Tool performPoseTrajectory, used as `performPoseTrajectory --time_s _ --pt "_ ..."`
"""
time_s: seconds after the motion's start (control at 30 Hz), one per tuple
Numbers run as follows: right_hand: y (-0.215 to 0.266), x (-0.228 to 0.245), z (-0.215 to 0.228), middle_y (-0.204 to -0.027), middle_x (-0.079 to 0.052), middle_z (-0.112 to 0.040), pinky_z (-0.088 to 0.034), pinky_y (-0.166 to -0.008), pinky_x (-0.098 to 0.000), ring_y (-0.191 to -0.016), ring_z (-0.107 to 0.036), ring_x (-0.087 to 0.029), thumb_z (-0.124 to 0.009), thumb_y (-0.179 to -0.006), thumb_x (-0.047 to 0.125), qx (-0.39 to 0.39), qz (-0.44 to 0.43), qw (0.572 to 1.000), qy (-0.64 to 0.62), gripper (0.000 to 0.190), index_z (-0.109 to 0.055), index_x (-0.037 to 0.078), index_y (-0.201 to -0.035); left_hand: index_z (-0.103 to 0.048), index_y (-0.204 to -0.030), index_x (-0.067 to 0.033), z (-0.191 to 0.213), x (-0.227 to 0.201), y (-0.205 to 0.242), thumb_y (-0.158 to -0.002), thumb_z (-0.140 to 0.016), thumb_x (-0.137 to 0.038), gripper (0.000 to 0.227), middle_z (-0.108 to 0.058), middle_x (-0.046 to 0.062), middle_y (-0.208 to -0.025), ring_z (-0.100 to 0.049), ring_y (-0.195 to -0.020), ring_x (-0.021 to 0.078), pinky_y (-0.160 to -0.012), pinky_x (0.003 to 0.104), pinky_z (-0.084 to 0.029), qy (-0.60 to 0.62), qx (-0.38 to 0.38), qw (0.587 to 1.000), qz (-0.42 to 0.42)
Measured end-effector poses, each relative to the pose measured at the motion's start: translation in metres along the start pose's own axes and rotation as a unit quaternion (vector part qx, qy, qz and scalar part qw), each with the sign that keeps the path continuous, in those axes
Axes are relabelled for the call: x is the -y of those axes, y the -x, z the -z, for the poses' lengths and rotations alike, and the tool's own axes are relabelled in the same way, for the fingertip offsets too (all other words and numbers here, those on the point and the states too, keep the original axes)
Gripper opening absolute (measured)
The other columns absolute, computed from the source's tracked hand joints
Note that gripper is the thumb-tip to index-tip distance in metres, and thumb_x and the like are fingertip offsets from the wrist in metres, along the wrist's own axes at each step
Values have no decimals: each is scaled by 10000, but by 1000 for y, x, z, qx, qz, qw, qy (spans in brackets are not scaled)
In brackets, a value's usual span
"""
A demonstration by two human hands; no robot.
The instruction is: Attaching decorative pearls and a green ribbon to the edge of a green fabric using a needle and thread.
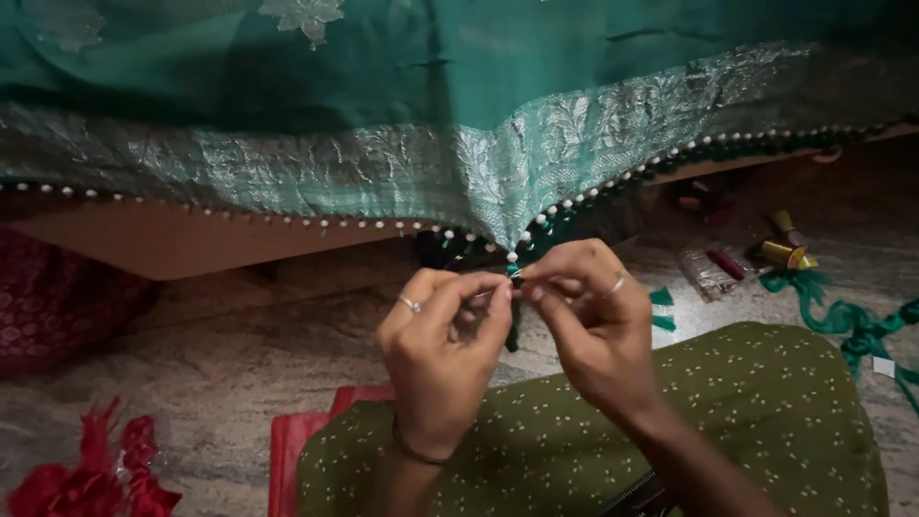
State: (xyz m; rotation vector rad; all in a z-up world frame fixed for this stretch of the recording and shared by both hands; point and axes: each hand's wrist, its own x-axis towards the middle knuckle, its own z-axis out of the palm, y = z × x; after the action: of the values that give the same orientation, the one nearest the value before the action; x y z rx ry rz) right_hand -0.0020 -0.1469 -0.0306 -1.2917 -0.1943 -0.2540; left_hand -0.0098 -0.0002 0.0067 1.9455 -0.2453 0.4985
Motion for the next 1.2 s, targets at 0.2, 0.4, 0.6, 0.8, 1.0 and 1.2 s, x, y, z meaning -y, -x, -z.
performPoseTrajectory --time_s 0.2,0.4,0.6,0.8,1.0,1.2 --pt "0 -2 -1 -1071 -70 -607 -482 -615 -200 -835 -619 -92 -682 -950 -72 2 64 977 202 159 -770 -3 -1064 -720 -1032 -11 6 0 -3 -913 -790 -60 147 -662 97 -920 -670 -820 251 -717 364 -547 -206 -43 943 -259" --pt "-2 0 -3 -1167 -76 -580 -616 -887 -229 -1059 -706 -113 -670 -925 -98 26 66 993 99 164 -655 -30 -1074 -725 -930 -30 -1 19 -16 -883 -752 -85 77 -669 49 -871 -646 -717 128 -617 279 -515 -41 32 998 -37" --pt "0 -8 5 -1128 -85 -638 -611 -775 -247 -940 -695 -126 -671 -960 -96 10 110 977 185 87 -679 -39 -1025 -753 -913 -14 2 27 -20 -908 -731 -92 81 -667 12 -842 -567 -665 36 -559 219 -444 90 110 987 81" --pt "-1 -13 8 -1116 -70 -598 -633 -991 -332 -1004 -643 -97 -532 -1009 -46 28 33 999 -14 57 -567 -6 -1031 -719 -895 -10 -11 30 -14 -926 -706 -92 89 -680 9 -879 -651 -730 36 -617 208 -505 4 12 999 36" --pt "-3 -16 19 -1193 -58 -545 -599 -996 -335 -1061 -635 -117 -565 -1016 -11 44 58 996 50 55 -620 -12 -1012 -645 -965 7 -19 29 -7 -1010 -655 -88 105 -668 39 -875 -566 -736 72 -649 236 -441 145 35 984 96" --pt "-12 -3 21 -1209 -66 -563 -555 -951 -272 -1064 -617 -112 -561 -1020 -12 58 33 996 52 52 -613 -14 -1023 -797 -960 -46 -20 16 -12 -900 -769 -88 79 -659 13 -844 -595 -674 70 -596 237 -474 84 39 995 27"
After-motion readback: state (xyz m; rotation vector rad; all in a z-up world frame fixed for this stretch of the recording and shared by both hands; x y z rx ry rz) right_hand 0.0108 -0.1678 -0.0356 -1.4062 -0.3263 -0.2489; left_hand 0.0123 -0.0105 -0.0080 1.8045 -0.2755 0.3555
